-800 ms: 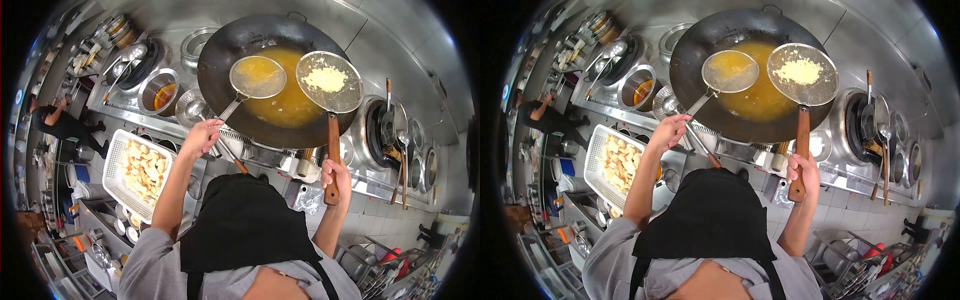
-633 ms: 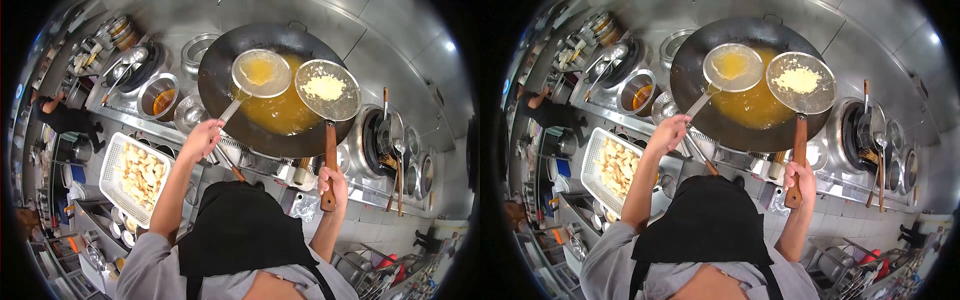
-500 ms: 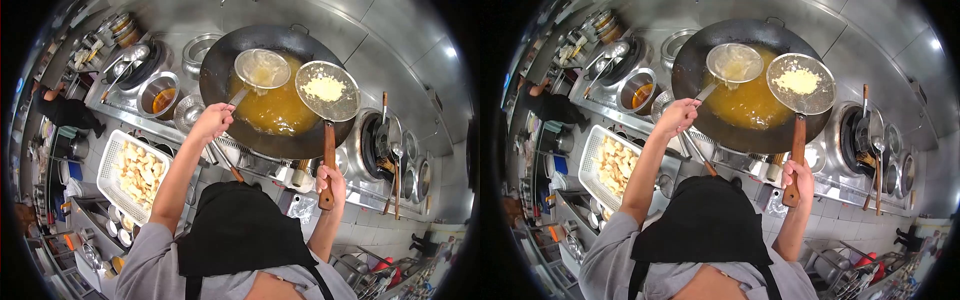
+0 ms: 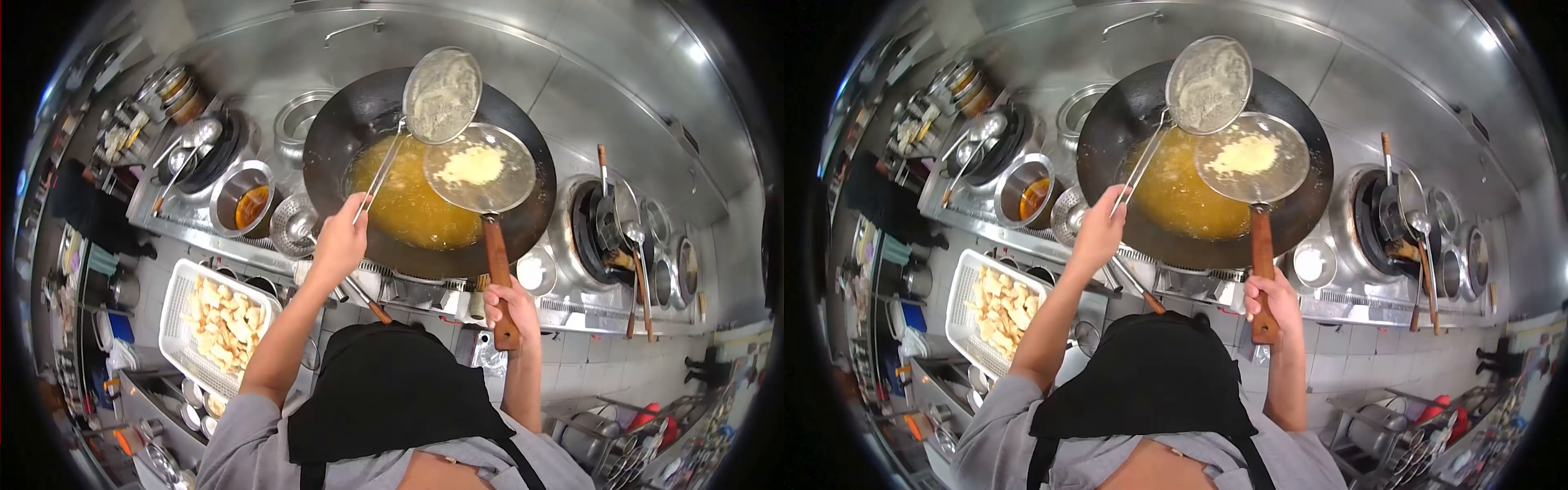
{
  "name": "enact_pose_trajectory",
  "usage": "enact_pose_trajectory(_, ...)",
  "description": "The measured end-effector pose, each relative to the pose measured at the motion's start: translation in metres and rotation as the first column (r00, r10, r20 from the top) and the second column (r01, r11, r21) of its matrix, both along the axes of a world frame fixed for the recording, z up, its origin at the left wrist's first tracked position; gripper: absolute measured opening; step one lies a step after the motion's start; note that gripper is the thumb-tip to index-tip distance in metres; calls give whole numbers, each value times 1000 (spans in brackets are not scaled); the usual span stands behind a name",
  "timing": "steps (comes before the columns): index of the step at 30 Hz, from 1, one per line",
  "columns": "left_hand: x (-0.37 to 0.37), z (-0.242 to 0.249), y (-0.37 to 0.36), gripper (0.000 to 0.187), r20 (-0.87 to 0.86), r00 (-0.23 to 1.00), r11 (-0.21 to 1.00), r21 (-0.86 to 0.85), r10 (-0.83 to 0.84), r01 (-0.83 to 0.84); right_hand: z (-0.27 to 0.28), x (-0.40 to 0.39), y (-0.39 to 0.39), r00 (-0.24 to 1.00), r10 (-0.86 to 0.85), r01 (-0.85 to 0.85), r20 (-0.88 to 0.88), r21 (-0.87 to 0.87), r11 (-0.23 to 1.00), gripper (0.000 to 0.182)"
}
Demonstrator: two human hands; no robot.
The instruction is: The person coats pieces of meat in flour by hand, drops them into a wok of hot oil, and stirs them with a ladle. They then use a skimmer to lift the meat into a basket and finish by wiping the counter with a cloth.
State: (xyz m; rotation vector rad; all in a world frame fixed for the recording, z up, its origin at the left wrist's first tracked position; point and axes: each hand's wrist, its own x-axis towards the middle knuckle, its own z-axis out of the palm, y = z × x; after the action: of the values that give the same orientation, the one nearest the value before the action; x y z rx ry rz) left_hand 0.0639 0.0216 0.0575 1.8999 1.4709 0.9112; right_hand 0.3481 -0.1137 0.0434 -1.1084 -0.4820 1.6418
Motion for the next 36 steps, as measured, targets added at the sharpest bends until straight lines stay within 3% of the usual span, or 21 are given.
enact_pose_trajectory(1, 6, -4, 0, 29, -5, 1000, 1000, -4, -24, 24, 2, -5, 3, 1000, 0, 0, -8, -16, 1000, 17)
enact_pose_trajectory(3, 16, -26, 0, 34, -447, 892, 989, 150, 68, 0, 3, -12, 14, 1000, 19, -20, -21, -10, 1000, 16)
enact_pose_trajectory(4, 19, -36, 1, 38, -490, 870, 987, 160, 56, 27, 6, -16, 19, 999, 38, -38, -22, -11, 999, 15)
enact_pose_trajectory(7, 17, -47, 1, 37, -471, 879, 977, 209, 71, 33, -7, -15, 30, 987, 52, -52, -155, 2, 999, 15)
enact_pose_trajectory(11, 2, -41, 1, 34, -382, 916, 954, 300, 121, -1, -4, -28, 32, 998, 43, -43, -51, 5, 999, 13)
enact_pose_trajectory(15, -19, -30, -3, 29, -187, 972, 921, 385, 140, -59, -10, -62, 36, 990, 17, -14, -138, 24, 1000, 11)
enact_pose_trajectory(17, -29, -25, -6, 27, -12, 996, 913, 401, 85, -73, -11, -83, 33, 994, -6, 10, -112, 31, 999, 11)
enact_pose_trajectory(19, -40, -18, -12, 25, -9, 994, 903, 420, 107, -94, -11, -100, 29, 995, -16, 20, -93, 41, 999, 12)
enact_pose_trajectory(21, -54, -12, -19, 27, -155, 985, 932, 361, 72, -11, -12, -111, 26, 997, -24, 27, -75, 44, 999, 12)
enact_pose_trajectory(23, -69, -24, -21, 30, -112, 993, 947, 322, 42, -4, -11, -118, 25, 992, -40, 47, -122, 53, 997, 14)
enact_pose_trajectory(25, -82, -32, -30, 33, -241, 970, 968, 238, -22, 81, -10, -123, 26, 987, -39, 47, -158, 46, 998, 14)
enact_pose_trajectory(27, -89, -38, -36, 34, -272, 962, 975, 216, 12, 49, -7, -128, 26, 980, -33, 40, -195, 36, 999, 14)
enact_pose_trajectory(33, -119, -47, -45, 39, 106, 984, 937, 306, 145, -172, 3, -146, 33, 991, -40, 41, -124, 12, 999, 17)
enact_pose_trajectory(35, -134, -30, -52, 35, 305, 917, 955, 62, 258, -289, 8, -151, 39, 990, 26, -23, -140, 26, 999, 17)
enact_pose_trajectory(36, -141, -30, -55, 31, 423, 859, 936, 67, 288, -347, 9, -154, 42, 987, 67, -60, -144, 49, 997, 18)
